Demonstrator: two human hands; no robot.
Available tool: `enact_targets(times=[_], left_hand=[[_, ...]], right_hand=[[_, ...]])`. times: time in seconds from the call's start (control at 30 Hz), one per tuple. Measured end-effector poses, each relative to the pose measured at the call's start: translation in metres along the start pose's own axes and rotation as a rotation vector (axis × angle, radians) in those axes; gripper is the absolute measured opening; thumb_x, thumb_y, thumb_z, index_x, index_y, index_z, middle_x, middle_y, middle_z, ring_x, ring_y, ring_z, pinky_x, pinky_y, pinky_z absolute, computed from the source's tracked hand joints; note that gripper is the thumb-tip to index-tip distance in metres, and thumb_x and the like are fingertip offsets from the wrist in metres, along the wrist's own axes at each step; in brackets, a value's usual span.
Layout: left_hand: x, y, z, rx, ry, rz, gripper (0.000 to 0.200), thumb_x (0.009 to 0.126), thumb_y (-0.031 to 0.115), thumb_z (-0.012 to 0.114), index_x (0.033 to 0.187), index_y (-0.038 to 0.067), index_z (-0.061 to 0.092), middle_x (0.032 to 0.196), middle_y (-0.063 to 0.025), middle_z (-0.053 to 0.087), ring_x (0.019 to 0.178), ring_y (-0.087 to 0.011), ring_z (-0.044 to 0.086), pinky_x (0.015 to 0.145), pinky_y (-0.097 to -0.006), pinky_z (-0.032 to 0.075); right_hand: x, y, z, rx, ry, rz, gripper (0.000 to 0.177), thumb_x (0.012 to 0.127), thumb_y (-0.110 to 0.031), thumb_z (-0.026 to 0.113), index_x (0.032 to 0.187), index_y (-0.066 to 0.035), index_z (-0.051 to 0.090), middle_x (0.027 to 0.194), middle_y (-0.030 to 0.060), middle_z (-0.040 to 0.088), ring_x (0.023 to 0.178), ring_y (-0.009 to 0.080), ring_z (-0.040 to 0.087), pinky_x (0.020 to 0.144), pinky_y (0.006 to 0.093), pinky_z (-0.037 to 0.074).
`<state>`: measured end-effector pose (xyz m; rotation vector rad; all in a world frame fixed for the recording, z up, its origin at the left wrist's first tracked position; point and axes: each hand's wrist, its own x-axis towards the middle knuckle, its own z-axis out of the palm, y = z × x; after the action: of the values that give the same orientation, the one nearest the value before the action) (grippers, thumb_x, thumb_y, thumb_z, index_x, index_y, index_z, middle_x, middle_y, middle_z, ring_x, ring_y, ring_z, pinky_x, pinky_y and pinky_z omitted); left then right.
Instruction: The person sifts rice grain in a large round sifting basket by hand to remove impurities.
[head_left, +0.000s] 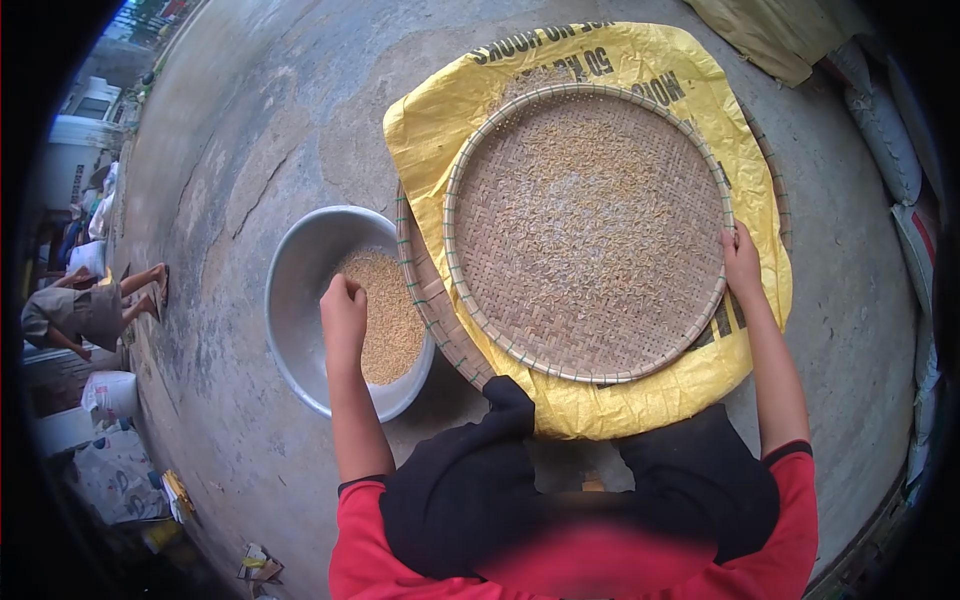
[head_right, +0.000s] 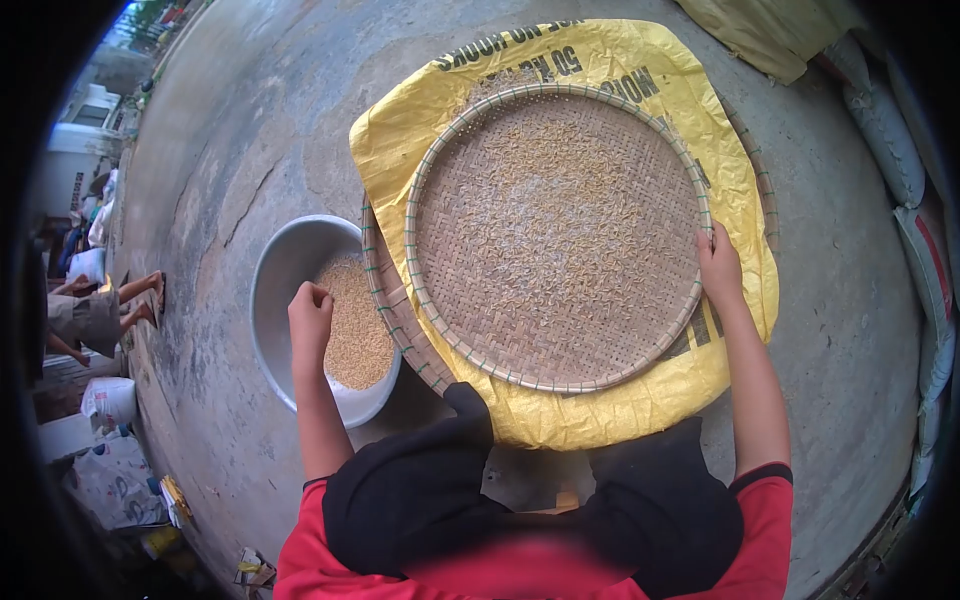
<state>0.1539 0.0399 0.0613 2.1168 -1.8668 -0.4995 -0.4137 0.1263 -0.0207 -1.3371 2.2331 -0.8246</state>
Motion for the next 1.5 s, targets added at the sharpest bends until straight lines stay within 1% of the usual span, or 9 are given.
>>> enact_targets(times=[0.03, 0.2, 0.27, 0.4, 0.63, 0.83, 1.03, 1.27, 1.5], left_hand=[[0.000, -0.009, -0.001, 0.130, -0.040, -0.164, 0.021, 0.074, 0.010, 0.069, 0.085, 0.000, 0.055, 0.083, -0.0138, 0.062, 0.074, -0.0249, 0.061, 0.066, -0.0334, 0.048], [-0.005, 0.017, 0.014, 0.320, -0.028, -0.171, 0.030, 0.069, 0.016, 0.073, 0.092, 0.003, 0.059, 0.094, -0.0133, 0.061, 0.091, -0.0302, 0.057, 0.080, -0.0413, 0.045], [-0.003, 0.035, 0.027, 0.168, 0.186, 0.294, 0.027, 0.069, 0.013, 0.072, 0.091, 0.004, 0.059, 0.103, -0.0139, 0.058, 0.102, -0.0319, 0.051, 0.087, -0.0405, 0.042], [-0.002, 0.077, 0.058, -0.007, -0.020, 0.689, 0.020, 0.070, 0.010, 0.068, 0.086, 0.008, 0.056, 0.116, -0.0122, 0.050, 0.117, -0.0334, 0.041, 0.095, -0.0429, 0.036], [-0.010, 0.100, 0.100, 0.095, -0.249, 0.758, 0.017, 0.073, 0.020, 0.068, 0.084, 0.015, 0.056, 0.128, -0.0042, 0.042, 0.130, -0.0285, 0.026, 0.099, -0.0609, 0.013], [-0.010, 0.107, 0.107, 0.173, -0.252, 0.750, 0.008, 0.078, 0.017, 0.062, 0.083, 0.014, 0.056, 0.129, -0.0038, 0.040, 0.132, -0.0292, 0.022, 0.097, -0.0691, 0.004], [-0.001, 0.108, 0.101, 0.090, -0.101, 0.588, 0.007, 0.077, 0.016, 0.063, 0.080, 0.014, 0.057, 0.130, -0.0027, 0.039, 0.133, -0.0289, 0.020, 0.097, -0.0705, 0.004], [0.016, 0.109, 0.105, 0.164, -0.112, 0.747, 0.008, 0.075, 0.018, 0.066, 0.078, 0.015, 0.059, 0.129, -0.0035, 0.039, 0.133, -0.0280, 0.021, 0.099, -0.0676, 0.006], [0.018, 0.102, 0.111, 0.228, -0.117, 0.828, 0.012, 0.075, 0.018, 0.065, 0.083, 0.012, 0.058, 0.127, -0.0038, 0.041, 0.132, -0.0273, 0.023, 0.106, -0.0528, 0.014]], right_hand=[[0.000, -0.002, -0.001, -0.005, -0.011, 0.018, 0.041, 0.092, -0.029, 0.047, 0.121, -0.001, 0.046, 0.097, 0.0186, 0.061, 0.088, 0.0280, 0.061, 0.078, 0.0348, 0.046], [0.000, 0.000, 0.000, -0.019, -0.006, -0.013, 0.041, 0.092, -0.030, 0.047, 0.122, -0.001, 0.046, 0.098, 0.0181, 0.061, 0.089, 0.0277, 0.060, 0.079, 0.0347, 0.045], [0.001, 0.001, 0.001, -0.024, -0.013, 0.006, 0.042, 0.092, -0.030, 0.047, 0.122, 0.000, 0.046, 0.100, 0.0184, 0.061, 0.090, 0.0280, 0.060, 0.080, 0.0347, 0.045], [0.005, 0.020, 0.007, 0.006, -0.002, -0.014, 0.043, 0.092, -0.030, 0.047, 0.121, 0.001, 0.046, 0.101, 0.0191, 0.061, 0.092, 0.0287, 0.060, 0.081, 0.0347, 0.045], [0.005, 0.014, 0.003, -0.005, -0.027, 0.028, 0.042, 0.092, -0.029, 0.047, 0.121, 0.001, 0.046, 0.101, 0.0194, 0.061, 0.093, 0.0285, 0.060, 0.081, 0.0345, 0.045], [0.003, 0.011, 0.002, 0.000, -0.022, 0.021, 0.041, 0.092, -0.029, 0.047, 0.120, 0.001, 0.046, 0.099, 0.0186, 0.061, 0.092, 0.0279, 0.060, 0.080, 0.0342, 0.045], [0.003, 0.010, 0.003, -0.010, -0.026, 0.040, 0.040, 0.092, -0.029, 0.047, 0.120, 0.001, 0.047, 0.098, 0.0186, 0.061, 0.092, 0.0288, 0.060, 0.080, 0.0343, 0.045], [0.003, 0.009, 0.002, -0.030, -0.014, 0.026, 0.040, 0.092, -0.028, 0.046, 0.120, 0.001, 0.047, 0.101, 0.0198, 0.061, 0.093, 0.0304, 0.059, 0.081, 0.0350, 0.045], [0.005, 0.022, 0.005, 0.009, -0.010, 0.002, 0.040, 0.092, -0.028, 0.045, 0.120, 0.001, 0.046, 0.102, 0.0198, 0.060, 0.094, 0.0306, 0.059, 0.082, 0.0350, 0.044]])
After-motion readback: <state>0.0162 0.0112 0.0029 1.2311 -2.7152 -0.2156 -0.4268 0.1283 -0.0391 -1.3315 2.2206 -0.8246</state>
